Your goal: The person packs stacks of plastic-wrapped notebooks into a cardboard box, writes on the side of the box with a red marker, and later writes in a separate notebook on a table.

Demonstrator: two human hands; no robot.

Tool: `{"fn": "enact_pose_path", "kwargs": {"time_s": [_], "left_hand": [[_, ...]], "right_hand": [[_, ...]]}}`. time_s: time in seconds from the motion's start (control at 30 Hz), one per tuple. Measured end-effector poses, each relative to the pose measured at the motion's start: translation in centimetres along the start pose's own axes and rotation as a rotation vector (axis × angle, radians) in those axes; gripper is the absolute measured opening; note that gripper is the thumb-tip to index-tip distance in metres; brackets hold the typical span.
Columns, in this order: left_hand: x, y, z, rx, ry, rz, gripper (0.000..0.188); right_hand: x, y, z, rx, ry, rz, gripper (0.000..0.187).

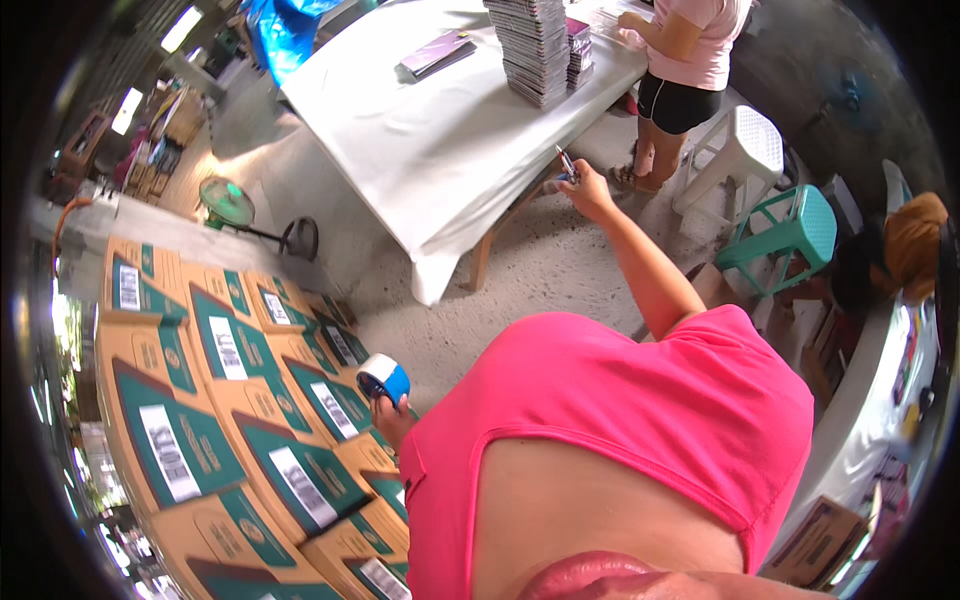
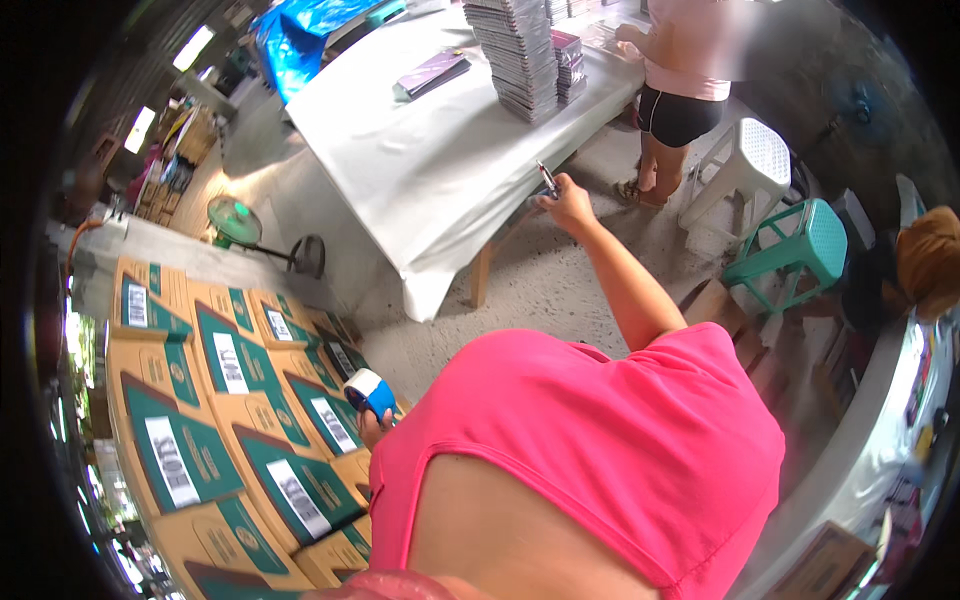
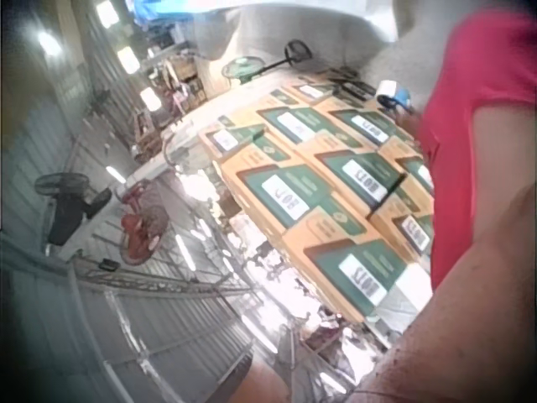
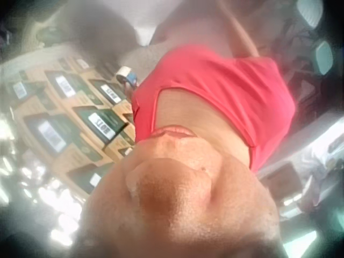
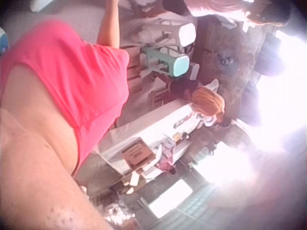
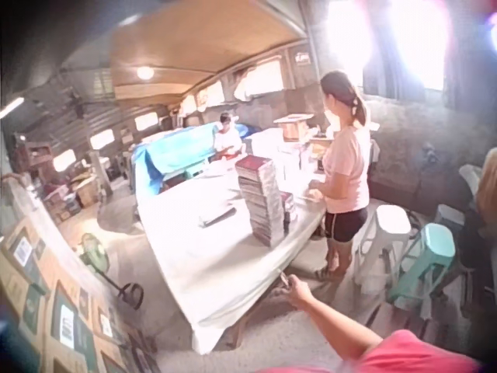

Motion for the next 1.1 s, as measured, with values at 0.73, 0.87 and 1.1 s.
{"fn": "enact_pose_path", "kwargs": {"time_s": [0.73,0.87,1.1], "left_hand": [[-6.2,40.8,10.3,0.32,0.065,0.657,0.027],[-14.0,47.6,15.2,0.394,0.061,0.933,0.021],[-25.6,51.4,24.5,0.563,0.25,1.443,0.022]], "right_hand": [[5.3,20.5,14.1,-0.078,-0.486,-0.109,0.026],[5.1,21.4,14.3,-0.058,-0.548,-0.092,0.026],[5.6,21.6,14.7,-0.219,-0.572,0.088,0.051]]}}
Point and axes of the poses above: each hand's wrist, its own y-axis towards the middle knuckle, its own z-axis out of the palm, x = y × z, the point moved 4 cm from there along y, towards the middle knuckle, and after that the axes turned 6 degrees about y, right-handed, at the moved point
